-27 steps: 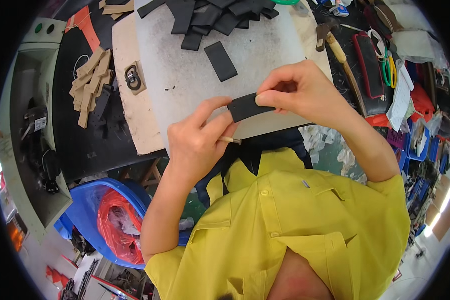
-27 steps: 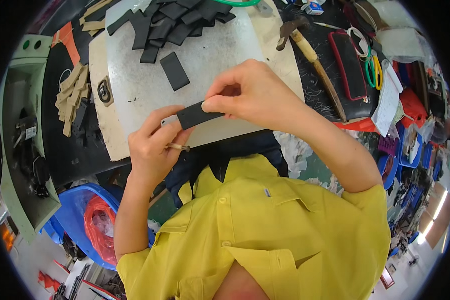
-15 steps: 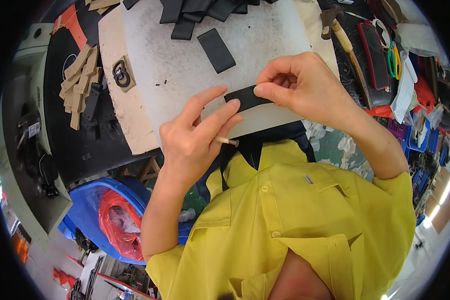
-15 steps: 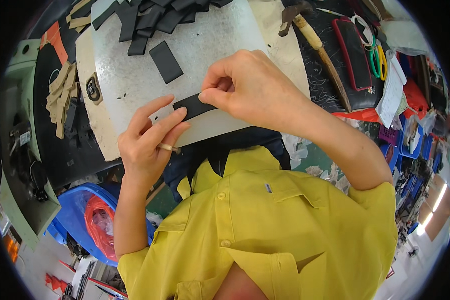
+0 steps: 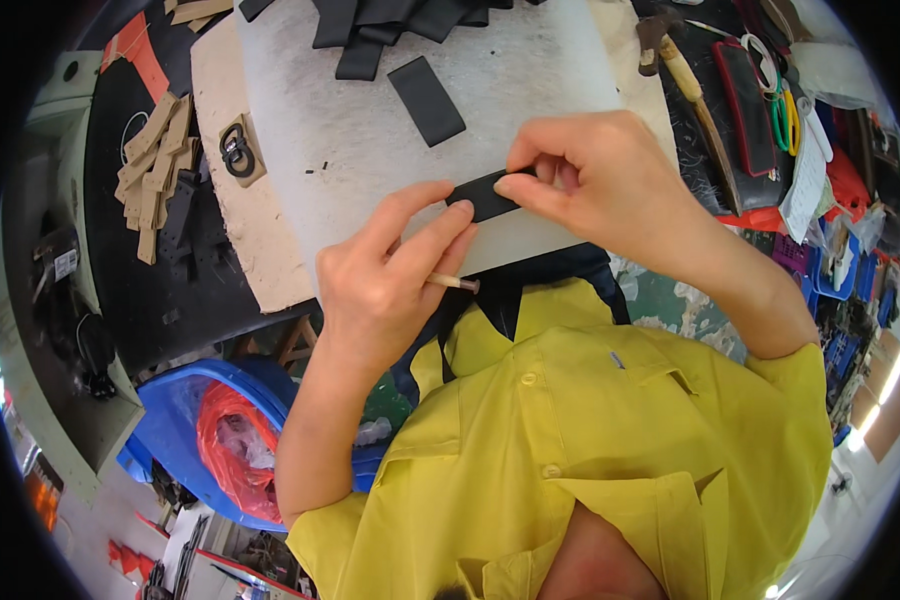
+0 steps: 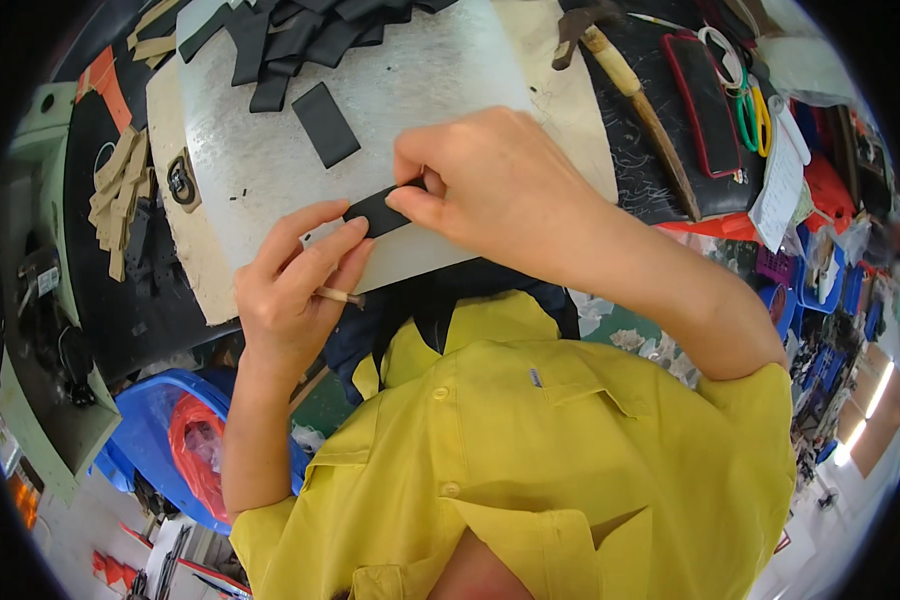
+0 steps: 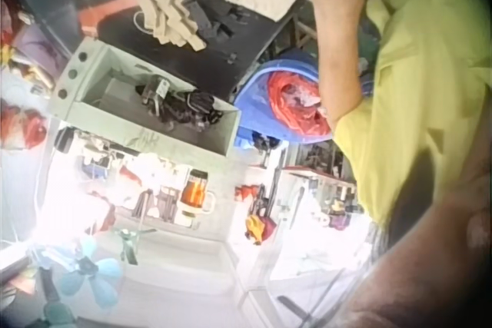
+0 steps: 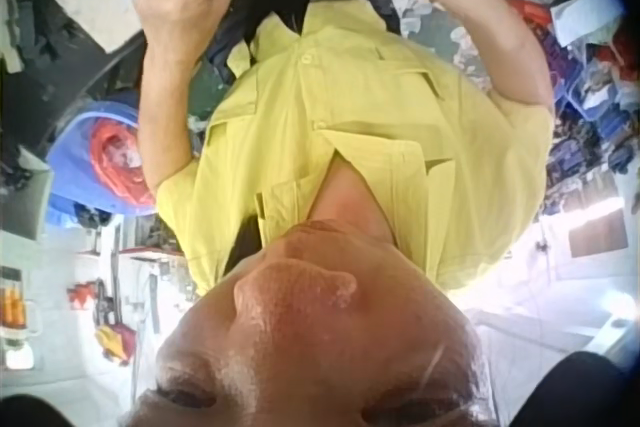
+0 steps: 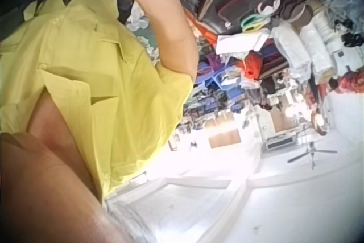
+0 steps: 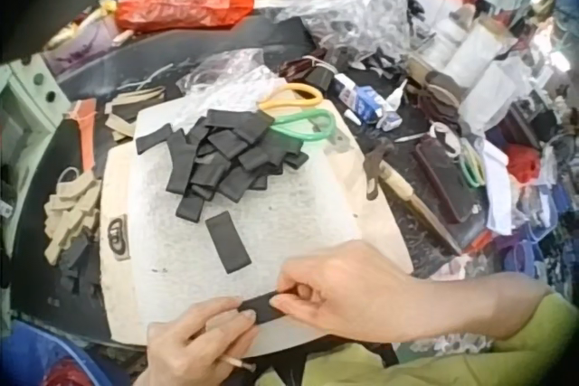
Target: The person uses a hammer and a metal punch to drive fasteners through rectangular black leather pieces on a white work surface. They repeatedly pick up a leather piece, align it with a punch, strike the punch with a hammer, and then place the finished piece aside. The process is repeated for multiple leather pieces throughout the clip.
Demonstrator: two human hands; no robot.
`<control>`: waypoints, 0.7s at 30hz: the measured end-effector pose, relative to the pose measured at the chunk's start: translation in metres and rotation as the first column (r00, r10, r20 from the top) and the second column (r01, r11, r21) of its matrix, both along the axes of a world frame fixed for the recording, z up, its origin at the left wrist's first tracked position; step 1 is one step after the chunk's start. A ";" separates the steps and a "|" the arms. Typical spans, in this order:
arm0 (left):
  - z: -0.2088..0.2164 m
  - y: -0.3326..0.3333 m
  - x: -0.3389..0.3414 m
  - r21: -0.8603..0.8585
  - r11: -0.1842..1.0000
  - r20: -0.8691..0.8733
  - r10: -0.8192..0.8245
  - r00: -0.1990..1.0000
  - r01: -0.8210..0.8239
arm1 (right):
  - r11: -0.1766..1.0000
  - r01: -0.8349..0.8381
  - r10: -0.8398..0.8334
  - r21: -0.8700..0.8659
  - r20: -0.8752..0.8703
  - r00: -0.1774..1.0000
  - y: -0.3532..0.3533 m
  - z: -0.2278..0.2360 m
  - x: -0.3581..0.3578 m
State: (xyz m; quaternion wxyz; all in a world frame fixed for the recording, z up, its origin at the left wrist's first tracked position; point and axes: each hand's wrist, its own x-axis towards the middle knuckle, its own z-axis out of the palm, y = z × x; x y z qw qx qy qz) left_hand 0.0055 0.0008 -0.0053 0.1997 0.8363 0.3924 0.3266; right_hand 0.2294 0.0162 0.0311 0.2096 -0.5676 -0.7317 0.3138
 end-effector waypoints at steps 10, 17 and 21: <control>0.002 0.001 0.000 0.010 1.000 -0.025 -0.014 1.000 0.015 | 0.903 -0.190 0.236 0.387 -0.076 0.969 -0.009 -0.009 0.017; 0.007 0.006 -0.003 -0.035 0.998 -0.053 -0.062 0.997 0.060 | 0.848 -0.310 0.331 0.429 0.028 0.943 -0.013 -0.027 0.023; 0.007 0.006 -0.003 -0.047 0.997 -0.050 -0.059 0.997 0.057 | 0.837 -0.301 0.323 0.458 0.032 0.946 -0.016 -0.029 0.020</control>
